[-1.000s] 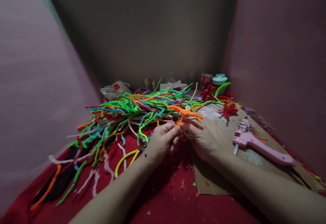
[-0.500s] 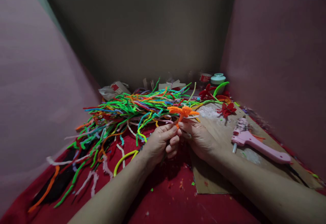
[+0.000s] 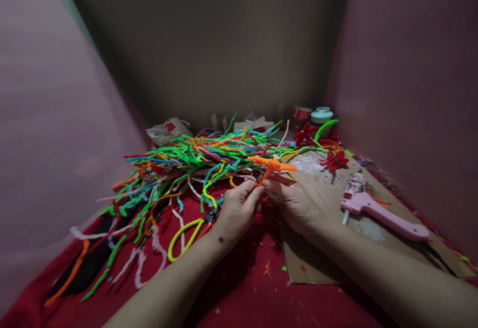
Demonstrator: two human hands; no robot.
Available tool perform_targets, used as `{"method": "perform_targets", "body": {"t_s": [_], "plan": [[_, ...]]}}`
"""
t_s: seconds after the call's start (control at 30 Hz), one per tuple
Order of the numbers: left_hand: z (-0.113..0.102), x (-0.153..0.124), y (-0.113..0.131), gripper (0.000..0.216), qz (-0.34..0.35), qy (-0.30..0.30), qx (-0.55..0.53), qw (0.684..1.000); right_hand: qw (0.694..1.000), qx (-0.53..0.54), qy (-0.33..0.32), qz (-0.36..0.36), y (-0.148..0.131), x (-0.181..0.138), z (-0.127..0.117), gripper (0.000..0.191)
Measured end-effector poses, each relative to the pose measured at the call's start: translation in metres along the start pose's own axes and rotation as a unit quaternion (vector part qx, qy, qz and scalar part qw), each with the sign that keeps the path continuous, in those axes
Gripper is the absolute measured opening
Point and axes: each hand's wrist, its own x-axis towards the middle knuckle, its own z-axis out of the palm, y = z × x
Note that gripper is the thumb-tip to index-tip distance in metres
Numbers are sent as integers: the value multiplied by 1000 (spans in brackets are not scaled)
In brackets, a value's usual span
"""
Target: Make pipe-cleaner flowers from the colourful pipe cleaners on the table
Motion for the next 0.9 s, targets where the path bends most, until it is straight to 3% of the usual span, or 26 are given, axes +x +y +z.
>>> {"method": "perform_targets", "body": {"t_s": [0.1, 0.2, 0.53, 0.73, 0.9], "plan": [[-2, 1, 6, 30, -90, -62, -128, 986, 1000, 6, -23, 17, 5, 2, -3, 9], [-5, 2, 9, 23, -138, -108, -270, 947, 1000, 1, -26, 7, 7, 3, -8, 8], [-6, 7, -6, 18, -160, -205, -462, 848, 997, -32, -71, -22, 6, 4, -12, 10], [-1, 7, -10, 19, -167, -214, -467, 842, 999, -29, -22, -1, 6, 4, -8, 7], [2, 7, -11, 21, -156, -206, -461, 849, 1000, -15, -25, 10, 5, 4, -8, 10]]}}
